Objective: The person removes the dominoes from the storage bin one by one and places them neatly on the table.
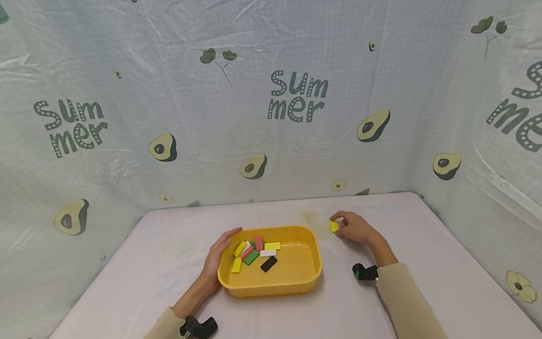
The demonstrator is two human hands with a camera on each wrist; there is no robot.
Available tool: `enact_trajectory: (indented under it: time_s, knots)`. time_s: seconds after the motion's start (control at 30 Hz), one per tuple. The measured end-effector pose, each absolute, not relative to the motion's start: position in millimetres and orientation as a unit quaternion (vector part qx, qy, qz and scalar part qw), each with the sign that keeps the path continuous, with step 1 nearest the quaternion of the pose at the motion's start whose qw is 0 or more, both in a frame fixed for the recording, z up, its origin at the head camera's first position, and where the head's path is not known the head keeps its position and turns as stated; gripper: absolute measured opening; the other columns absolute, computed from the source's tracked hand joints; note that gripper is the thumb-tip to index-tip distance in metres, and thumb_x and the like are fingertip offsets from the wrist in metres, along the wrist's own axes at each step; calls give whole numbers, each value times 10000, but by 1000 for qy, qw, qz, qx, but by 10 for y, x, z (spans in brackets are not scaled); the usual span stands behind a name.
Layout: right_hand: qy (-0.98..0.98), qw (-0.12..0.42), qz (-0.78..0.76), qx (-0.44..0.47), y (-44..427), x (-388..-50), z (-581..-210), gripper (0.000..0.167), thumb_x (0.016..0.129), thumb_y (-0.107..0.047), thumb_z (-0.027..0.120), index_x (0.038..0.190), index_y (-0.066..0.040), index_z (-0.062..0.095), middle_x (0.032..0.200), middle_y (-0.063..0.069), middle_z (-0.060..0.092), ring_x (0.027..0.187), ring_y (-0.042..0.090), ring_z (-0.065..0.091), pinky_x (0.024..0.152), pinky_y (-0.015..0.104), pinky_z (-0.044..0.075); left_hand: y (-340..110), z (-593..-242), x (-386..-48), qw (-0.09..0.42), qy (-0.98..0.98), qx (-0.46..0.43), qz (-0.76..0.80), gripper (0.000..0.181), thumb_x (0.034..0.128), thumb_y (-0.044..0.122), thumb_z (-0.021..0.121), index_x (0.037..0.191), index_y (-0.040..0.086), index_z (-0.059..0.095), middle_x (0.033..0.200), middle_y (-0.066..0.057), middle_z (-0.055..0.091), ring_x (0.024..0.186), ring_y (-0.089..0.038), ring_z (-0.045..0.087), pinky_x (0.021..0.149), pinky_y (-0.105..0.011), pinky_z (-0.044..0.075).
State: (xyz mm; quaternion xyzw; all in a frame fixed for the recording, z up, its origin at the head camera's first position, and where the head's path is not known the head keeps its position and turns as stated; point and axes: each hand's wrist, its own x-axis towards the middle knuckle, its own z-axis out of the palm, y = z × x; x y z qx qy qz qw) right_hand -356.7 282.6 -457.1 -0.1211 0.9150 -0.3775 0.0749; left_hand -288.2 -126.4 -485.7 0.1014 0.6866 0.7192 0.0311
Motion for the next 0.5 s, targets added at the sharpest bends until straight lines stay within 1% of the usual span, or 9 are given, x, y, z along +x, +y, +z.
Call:
enact_trajectory:
  time_s: [0.3,0.5]
  knots:
    - [906,77,-396,-130,2840,-3565,-4573,520,927,-53,697,1406,53,528,831,57,541,737,191,488,620,243,422,-1270,-4851,-2875,32,687,102,719,519,1117,308,299,1564,72,414,1633,-135,401,1514,-329,377,1289,-531,246]
    - [906,79,-401,-112,2855,-3560,-4616,500,931,-76,701,1391,51,551,837,54,548,735,194,492,613,242,426,-1272,-4856,-2876,35,683,101,722,511,1113,308,300,1559,92,426,1638,-133,393,1519,-330,368,1292,-528,238]
